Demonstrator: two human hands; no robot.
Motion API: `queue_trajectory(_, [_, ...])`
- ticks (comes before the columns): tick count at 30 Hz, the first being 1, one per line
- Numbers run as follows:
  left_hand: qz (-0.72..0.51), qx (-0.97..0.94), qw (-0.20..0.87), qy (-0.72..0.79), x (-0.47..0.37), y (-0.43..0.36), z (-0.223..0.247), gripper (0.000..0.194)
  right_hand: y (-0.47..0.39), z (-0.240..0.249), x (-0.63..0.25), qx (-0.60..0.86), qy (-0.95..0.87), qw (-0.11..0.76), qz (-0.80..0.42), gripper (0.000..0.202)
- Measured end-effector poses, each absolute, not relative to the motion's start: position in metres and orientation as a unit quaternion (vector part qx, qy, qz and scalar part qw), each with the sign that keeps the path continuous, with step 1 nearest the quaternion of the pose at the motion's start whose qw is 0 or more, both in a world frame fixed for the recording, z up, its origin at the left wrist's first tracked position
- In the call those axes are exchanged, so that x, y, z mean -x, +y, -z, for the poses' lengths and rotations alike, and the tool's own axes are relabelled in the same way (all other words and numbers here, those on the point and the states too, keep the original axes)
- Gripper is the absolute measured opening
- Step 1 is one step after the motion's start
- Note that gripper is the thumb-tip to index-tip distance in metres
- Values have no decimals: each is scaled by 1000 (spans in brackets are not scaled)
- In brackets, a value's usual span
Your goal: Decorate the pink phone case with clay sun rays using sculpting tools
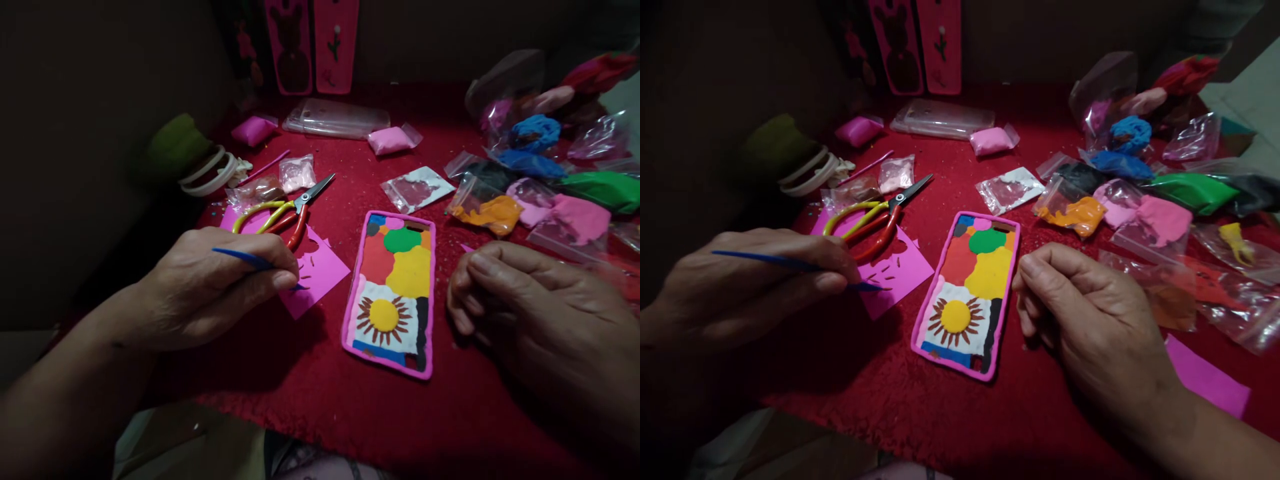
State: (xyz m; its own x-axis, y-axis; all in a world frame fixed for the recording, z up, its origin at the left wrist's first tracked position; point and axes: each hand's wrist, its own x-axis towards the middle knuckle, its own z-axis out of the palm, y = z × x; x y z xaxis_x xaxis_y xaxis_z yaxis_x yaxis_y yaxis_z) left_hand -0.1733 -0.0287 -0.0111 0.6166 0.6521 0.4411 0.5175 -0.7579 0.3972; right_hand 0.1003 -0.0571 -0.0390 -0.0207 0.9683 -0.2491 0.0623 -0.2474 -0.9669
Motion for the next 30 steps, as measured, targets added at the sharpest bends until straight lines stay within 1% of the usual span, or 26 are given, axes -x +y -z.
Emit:
queue_trajectory(2, [-295,-872,127,370,171,-32,11,11,-56,39,-101,565,-457,408,-553,31])
queue_trajectory(6, [-276,-898,164,301,175,-26,12,7,-56,39,-102,562,-472,400,-549,33])
queue_trajectory(9, [-269,-902,191,280,179,-18,14,4,-57,41,-103,559,-477,397,-550,34])
queue_trajectory(14, [-279,-873,251,310,179,-16,10,9,-56,44,-105,554,-479,386,-561,37])
queue_trajectory(18, [-336,-798,335,371,177,-21,9,11,-55,43,-103,552,-472,384,-571,36])
queue_trajectory(22, [-412,-716,390,407,176,-23,11,10,-56,41,-103,547,-478,389,-567,38])
queue_trajectory(26, [-492,-647,387,436,179,-20,12,6,-56,43,-105,536,-479,397,-571,36])
queue_trajectory(30, [-537,-616,359,451,176,-18,9,15,-55,45,-105,528,-491,408,-560,35])
